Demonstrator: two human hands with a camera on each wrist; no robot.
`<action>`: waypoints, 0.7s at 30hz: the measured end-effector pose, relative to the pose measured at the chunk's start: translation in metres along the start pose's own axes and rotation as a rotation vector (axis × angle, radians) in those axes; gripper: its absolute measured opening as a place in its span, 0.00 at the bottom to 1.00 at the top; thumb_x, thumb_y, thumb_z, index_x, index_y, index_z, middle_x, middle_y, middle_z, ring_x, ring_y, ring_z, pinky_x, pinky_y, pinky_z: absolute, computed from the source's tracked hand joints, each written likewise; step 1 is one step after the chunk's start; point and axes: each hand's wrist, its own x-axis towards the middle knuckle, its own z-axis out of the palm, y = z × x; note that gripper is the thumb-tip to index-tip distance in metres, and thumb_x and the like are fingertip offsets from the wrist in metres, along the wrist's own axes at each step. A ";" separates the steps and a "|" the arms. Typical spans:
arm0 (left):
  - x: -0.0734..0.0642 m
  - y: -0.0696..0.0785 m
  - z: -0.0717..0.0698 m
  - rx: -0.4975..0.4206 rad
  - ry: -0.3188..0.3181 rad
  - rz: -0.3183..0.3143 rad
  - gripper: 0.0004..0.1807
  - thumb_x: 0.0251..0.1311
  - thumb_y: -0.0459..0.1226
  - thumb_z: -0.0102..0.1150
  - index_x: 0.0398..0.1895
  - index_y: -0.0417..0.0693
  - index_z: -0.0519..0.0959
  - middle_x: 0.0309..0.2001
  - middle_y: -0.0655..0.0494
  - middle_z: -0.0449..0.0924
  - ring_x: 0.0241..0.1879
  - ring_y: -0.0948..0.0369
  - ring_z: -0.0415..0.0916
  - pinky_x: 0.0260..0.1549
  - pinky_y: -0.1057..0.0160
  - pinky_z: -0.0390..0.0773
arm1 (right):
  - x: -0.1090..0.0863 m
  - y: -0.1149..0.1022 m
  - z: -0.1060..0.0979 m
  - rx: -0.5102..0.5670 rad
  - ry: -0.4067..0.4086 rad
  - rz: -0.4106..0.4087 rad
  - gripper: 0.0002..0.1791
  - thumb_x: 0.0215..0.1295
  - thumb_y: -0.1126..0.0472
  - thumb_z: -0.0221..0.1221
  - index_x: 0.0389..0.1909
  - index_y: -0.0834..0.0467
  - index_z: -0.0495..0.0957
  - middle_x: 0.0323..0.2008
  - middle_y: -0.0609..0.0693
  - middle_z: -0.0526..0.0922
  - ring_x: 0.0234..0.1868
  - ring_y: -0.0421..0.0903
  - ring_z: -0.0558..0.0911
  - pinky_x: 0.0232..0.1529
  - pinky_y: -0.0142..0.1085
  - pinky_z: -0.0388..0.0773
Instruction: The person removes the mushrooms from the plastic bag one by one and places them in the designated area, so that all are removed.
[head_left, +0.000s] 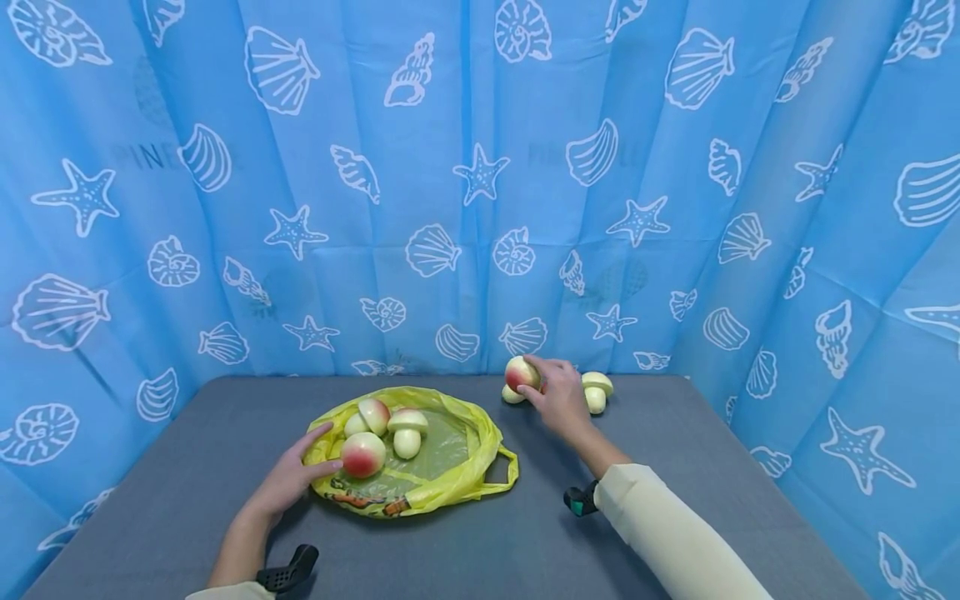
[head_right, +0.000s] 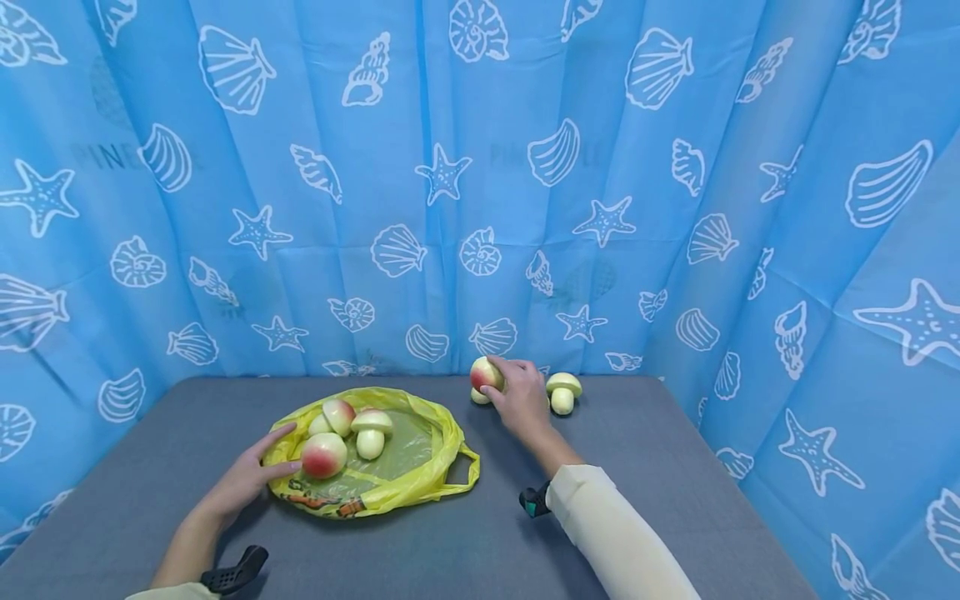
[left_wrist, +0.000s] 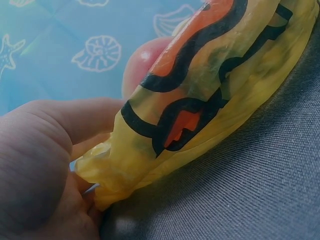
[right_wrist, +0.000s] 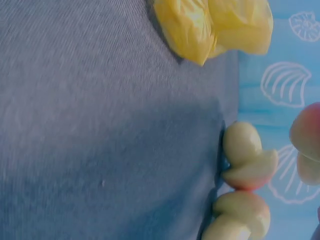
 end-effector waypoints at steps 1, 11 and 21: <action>0.000 0.000 0.000 0.001 0.000 0.001 0.46 0.60 0.52 0.63 0.76 0.48 0.52 0.74 0.32 0.41 0.69 0.36 0.44 0.62 0.30 0.48 | 0.000 0.002 -0.001 -0.001 0.008 0.000 0.28 0.55 0.56 0.72 0.58 0.54 0.79 0.48 0.55 0.83 0.53 0.56 0.75 0.52 0.56 0.68; -0.001 0.001 -0.001 -0.009 -0.004 0.003 0.46 0.60 0.51 0.63 0.76 0.47 0.52 0.74 0.31 0.39 0.70 0.35 0.40 0.62 0.30 0.45 | -0.001 0.023 -0.011 -0.017 0.125 0.057 0.28 0.54 0.58 0.72 0.57 0.57 0.79 0.49 0.59 0.82 0.53 0.59 0.73 0.52 0.57 0.67; -0.001 0.002 0.000 0.007 -0.003 0.003 0.46 0.60 0.51 0.62 0.76 0.48 0.51 0.74 0.31 0.40 0.70 0.35 0.42 0.62 0.30 0.47 | -0.001 0.051 -0.025 -0.020 0.253 0.076 0.29 0.51 0.61 0.73 0.55 0.61 0.79 0.48 0.62 0.82 0.51 0.62 0.74 0.52 0.61 0.64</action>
